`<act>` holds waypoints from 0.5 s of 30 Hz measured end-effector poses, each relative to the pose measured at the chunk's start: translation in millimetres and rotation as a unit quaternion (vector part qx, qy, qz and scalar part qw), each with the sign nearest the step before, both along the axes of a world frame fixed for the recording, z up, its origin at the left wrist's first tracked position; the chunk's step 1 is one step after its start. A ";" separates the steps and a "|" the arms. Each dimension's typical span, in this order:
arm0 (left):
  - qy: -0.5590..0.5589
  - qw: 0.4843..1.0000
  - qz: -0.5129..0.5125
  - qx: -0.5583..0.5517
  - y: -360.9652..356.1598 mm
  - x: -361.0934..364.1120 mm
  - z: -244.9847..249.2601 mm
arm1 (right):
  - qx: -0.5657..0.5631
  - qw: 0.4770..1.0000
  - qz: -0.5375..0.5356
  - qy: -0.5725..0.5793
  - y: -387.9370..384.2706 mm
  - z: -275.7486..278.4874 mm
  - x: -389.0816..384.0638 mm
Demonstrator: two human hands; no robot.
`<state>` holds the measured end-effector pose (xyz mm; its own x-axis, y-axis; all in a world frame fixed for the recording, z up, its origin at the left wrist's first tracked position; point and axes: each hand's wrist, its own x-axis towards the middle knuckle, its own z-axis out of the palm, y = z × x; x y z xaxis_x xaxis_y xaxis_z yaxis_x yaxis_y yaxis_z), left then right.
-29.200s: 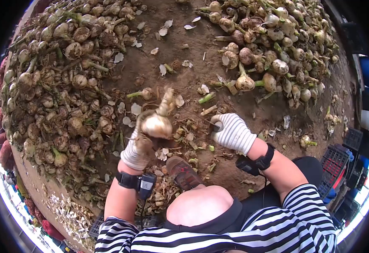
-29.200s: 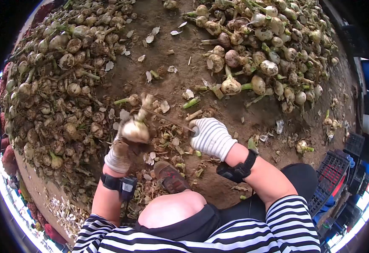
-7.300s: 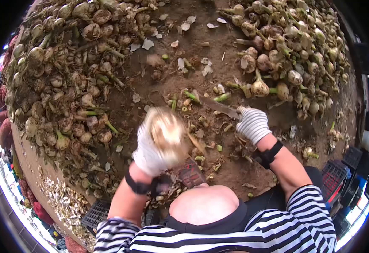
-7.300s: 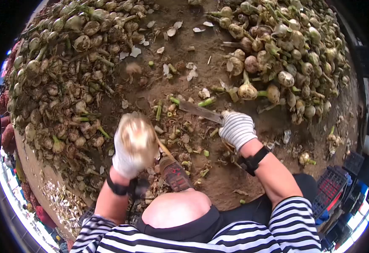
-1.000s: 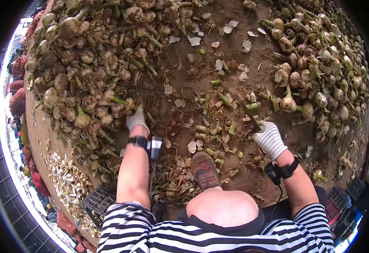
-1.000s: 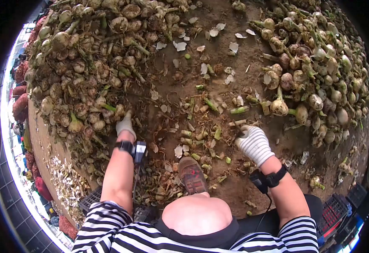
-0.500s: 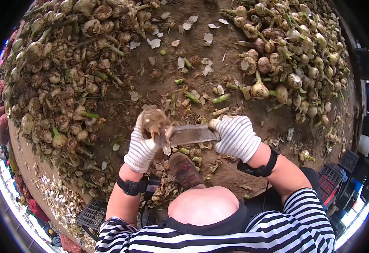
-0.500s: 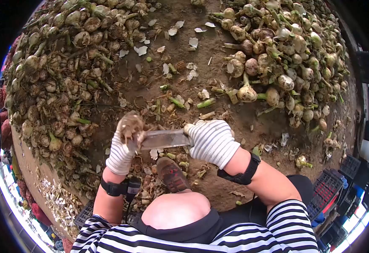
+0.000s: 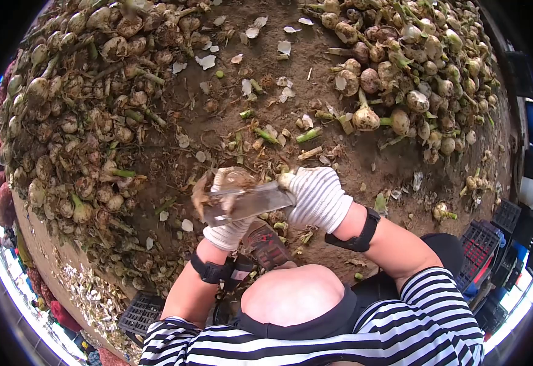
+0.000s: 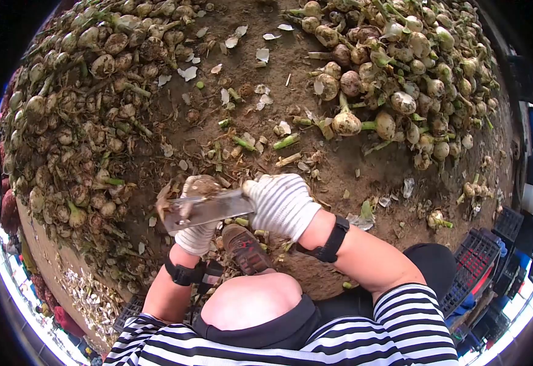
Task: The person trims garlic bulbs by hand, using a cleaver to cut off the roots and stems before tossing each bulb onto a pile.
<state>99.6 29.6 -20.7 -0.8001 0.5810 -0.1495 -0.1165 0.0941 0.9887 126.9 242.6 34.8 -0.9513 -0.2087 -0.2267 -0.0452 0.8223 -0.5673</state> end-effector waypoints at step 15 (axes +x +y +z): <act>-0.290 0.936 0.156 0.123 3.6 -43.2 50.3 | -0.041 0.965 -0.133 -0.224 34.3 -5.2 11.0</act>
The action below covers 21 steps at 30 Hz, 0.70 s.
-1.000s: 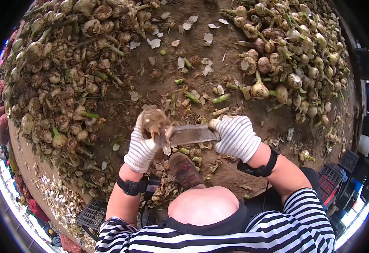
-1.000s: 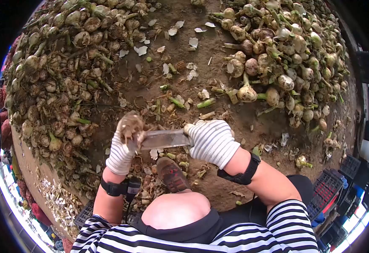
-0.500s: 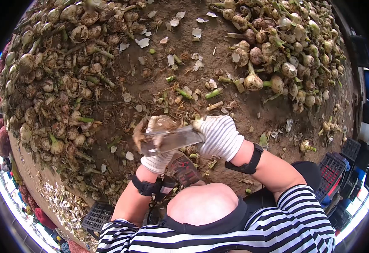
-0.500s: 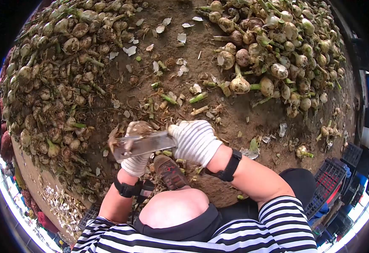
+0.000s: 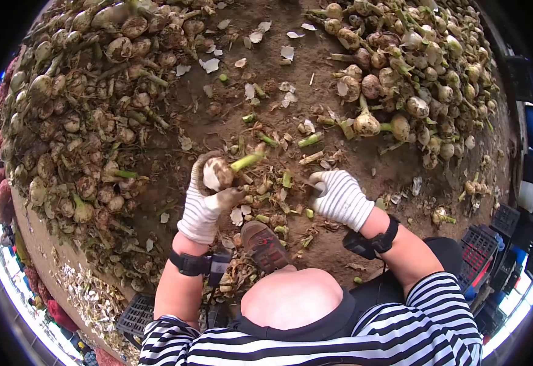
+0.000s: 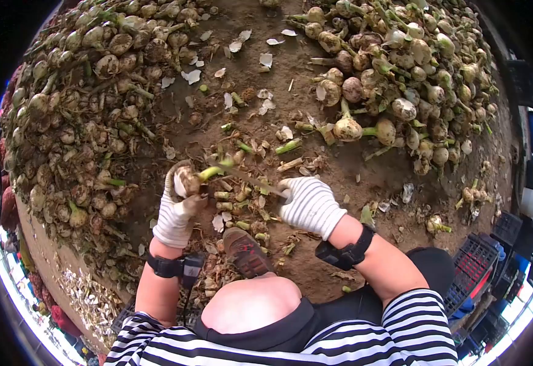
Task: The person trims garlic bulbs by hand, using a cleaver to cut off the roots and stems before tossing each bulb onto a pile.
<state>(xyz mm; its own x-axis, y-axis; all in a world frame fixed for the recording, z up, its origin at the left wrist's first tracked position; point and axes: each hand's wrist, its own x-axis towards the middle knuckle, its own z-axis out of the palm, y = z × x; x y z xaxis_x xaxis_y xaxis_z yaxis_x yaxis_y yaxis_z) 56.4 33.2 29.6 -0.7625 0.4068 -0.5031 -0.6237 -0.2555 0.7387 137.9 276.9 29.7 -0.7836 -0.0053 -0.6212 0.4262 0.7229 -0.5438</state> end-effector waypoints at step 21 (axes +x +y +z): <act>0.152 0.980 -0.075 0.100 68.2 -87.8 47.8 | 0.050 0.998 -0.012 -0.033 3.8 -23.4 4.0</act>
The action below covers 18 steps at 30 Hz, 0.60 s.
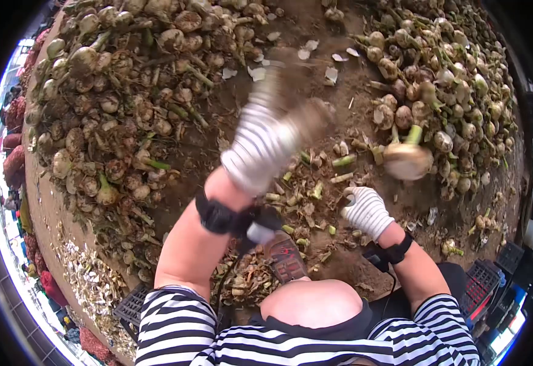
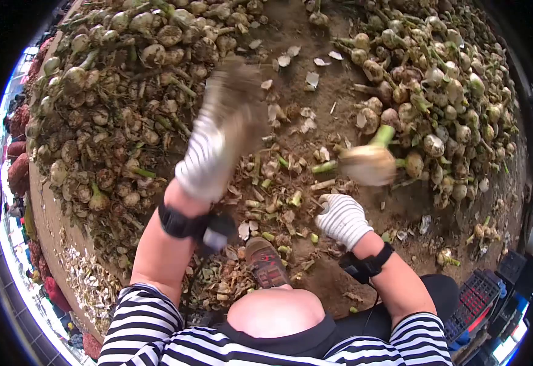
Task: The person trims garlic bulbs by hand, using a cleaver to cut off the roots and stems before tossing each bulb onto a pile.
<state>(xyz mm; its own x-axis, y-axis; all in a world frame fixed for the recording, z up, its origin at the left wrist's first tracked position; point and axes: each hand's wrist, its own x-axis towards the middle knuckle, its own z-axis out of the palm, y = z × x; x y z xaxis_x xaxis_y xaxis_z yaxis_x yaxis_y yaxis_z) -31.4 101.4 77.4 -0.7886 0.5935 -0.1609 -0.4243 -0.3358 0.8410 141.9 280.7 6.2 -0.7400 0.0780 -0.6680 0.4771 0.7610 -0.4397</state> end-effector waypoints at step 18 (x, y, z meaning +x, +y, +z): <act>0.201 0.458 -0.029 -0.866 -101.5 -94.3 -116.1 | 0.012 0.998 -0.055 0.011 14.0 -17.6 0.0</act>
